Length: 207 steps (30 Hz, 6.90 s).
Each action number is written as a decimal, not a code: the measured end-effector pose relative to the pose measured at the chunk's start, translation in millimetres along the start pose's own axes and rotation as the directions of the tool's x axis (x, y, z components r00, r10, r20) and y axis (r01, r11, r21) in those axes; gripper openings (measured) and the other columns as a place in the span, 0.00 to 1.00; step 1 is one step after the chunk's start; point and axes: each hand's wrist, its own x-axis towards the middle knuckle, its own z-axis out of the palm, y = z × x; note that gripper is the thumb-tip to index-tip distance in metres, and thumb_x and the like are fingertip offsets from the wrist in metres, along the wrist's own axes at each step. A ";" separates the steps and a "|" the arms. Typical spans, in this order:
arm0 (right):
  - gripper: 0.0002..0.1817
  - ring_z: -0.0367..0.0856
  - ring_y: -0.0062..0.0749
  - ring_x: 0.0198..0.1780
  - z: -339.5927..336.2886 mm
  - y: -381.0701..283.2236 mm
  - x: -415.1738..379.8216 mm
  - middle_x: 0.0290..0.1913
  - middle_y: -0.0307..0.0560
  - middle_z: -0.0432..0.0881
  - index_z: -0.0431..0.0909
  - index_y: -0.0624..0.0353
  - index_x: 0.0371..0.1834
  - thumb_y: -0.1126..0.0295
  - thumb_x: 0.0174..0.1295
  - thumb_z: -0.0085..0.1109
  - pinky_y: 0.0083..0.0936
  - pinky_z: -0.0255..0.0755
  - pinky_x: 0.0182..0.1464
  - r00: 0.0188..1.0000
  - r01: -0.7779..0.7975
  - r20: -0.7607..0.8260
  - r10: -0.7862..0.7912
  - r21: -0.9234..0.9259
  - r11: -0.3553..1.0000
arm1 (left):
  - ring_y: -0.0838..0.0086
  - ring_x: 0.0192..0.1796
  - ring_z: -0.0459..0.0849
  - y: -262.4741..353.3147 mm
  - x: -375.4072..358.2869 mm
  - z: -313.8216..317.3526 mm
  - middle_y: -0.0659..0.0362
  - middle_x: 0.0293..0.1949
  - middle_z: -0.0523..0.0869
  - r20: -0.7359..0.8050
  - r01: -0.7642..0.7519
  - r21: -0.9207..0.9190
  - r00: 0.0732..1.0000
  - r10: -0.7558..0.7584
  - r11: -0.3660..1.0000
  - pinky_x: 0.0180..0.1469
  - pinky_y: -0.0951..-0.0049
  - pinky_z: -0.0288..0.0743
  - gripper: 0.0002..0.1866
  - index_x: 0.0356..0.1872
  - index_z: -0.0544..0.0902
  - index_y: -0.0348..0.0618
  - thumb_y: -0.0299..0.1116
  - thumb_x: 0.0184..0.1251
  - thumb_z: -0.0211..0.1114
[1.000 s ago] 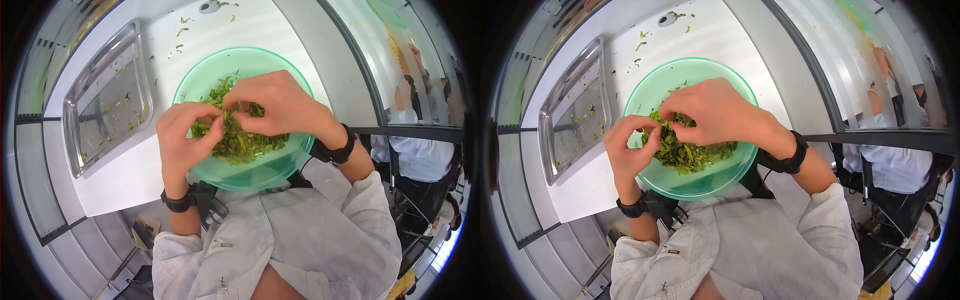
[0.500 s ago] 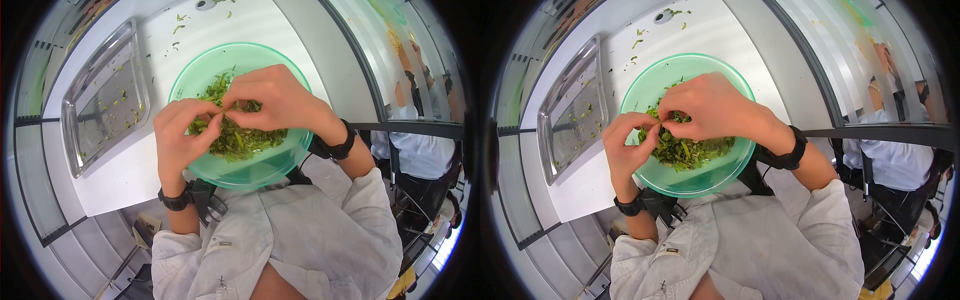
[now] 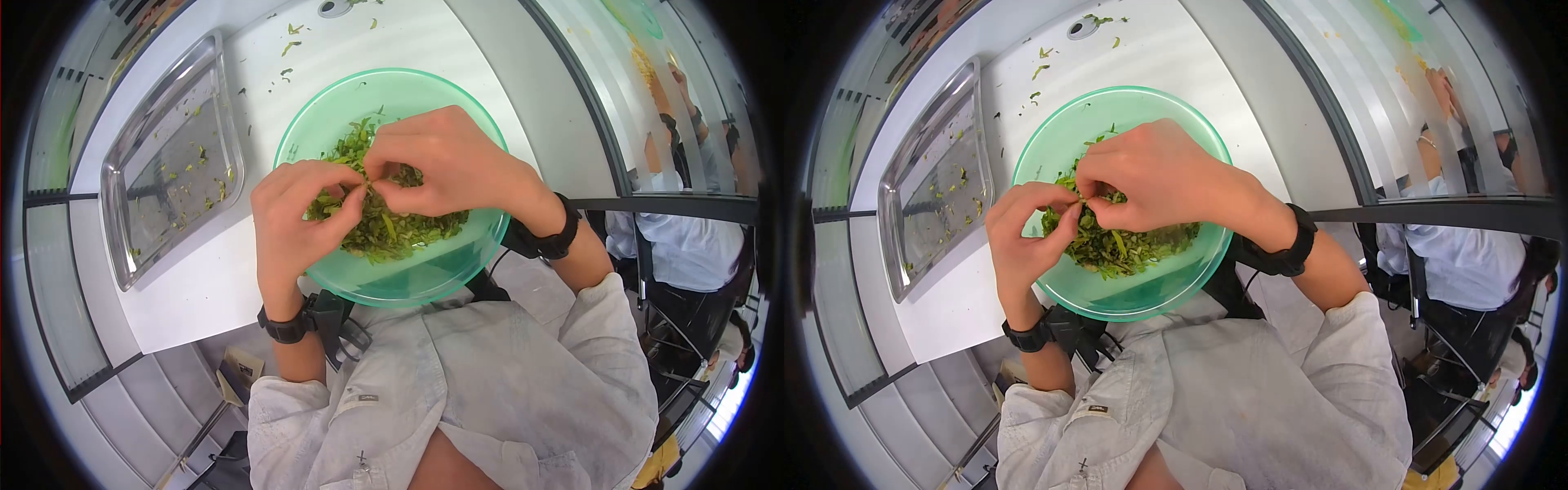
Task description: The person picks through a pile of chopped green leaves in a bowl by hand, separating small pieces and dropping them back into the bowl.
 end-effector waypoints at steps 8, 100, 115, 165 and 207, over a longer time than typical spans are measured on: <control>0.06 0.82 0.33 0.27 0.8 0.5 -0.1 0.26 0.36 0.82 0.79 0.52 0.29 0.71 0.50 0.67 0.28 0.71 0.28 1.000 0.029 0.002 -0.029 -0.004 1.000 | 0.72 0.25 0.84 -1.0 -0.9 0.2 0.63 0.27 0.88 -0.005 -0.024 0.020 1.000 0.024 1.000 0.31 0.74 0.74 0.09 0.30 0.88 0.45 0.24 0.46 0.76; 0.14 0.83 0.31 0.37 2.2 -4.2 3.7 0.32 0.30 0.82 0.81 0.46 0.43 0.74 0.53 0.64 0.30 0.75 0.32 0.998 -0.067 -0.005 0.067 -0.042 0.997 | 0.69 0.30 0.86 -1.5 -1.9 0.0 0.60 0.27 0.87 0.040 0.004 0.148 0.999 -0.010 0.989 0.34 0.71 0.76 0.10 0.34 0.87 0.43 0.23 0.50 0.75; 0.13 0.81 0.28 0.35 6.4 -4.3 9.3 0.29 0.28 0.82 0.82 0.45 0.36 0.76 0.49 0.65 0.27 0.74 0.28 0.993 0.048 -0.105 -0.058 -0.094 0.994 | 0.65 0.31 0.86 -4.4 2.7 -1.6 0.61 0.33 0.89 0.033 -0.004 0.068 0.999 0.002 0.998 0.34 0.68 0.77 0.08 0.31 0.85 0.45 0.27 0.48 0.71; 0.12 0.83 0.35 0.34 -1.3 -4.2 8.0 0.33 0.40 0.84 0.87 0.53 0.35 0.75 0.46 0.74 0.27 0.77 0.34 0.996 -0.023 -0.087 0.021 -0.019 1.000 | 0.71 0.28 0.86 -5.5 -2.2 1.2 0.59 0.28 0.88 -0.079 0.116 -0.041 0.990 -0.119 0.992 0.31 0.73 0.76 0.08 0.33 0.88 0.43 0.23 0.51 0.76; 0.09 0.79 0.35 0.29 5.1 -6.4 6.8 0.26 0.38 0.79 0.79 0.53 0.26 0.75 0.40 0.68 0.27 0.70 0.27 0.989 0.023 -0.141 -0.049 -0.183 0.983 | 0.68 0.29 0.84 -10.6 7.8 -1.1 0.65 0.34 0.88 0.070 -0.053 0.024 0.996 0.051 0.998 0.32 0.70 0.75 0.08 0.29 0.84 0.47 0.27 0.45 0.72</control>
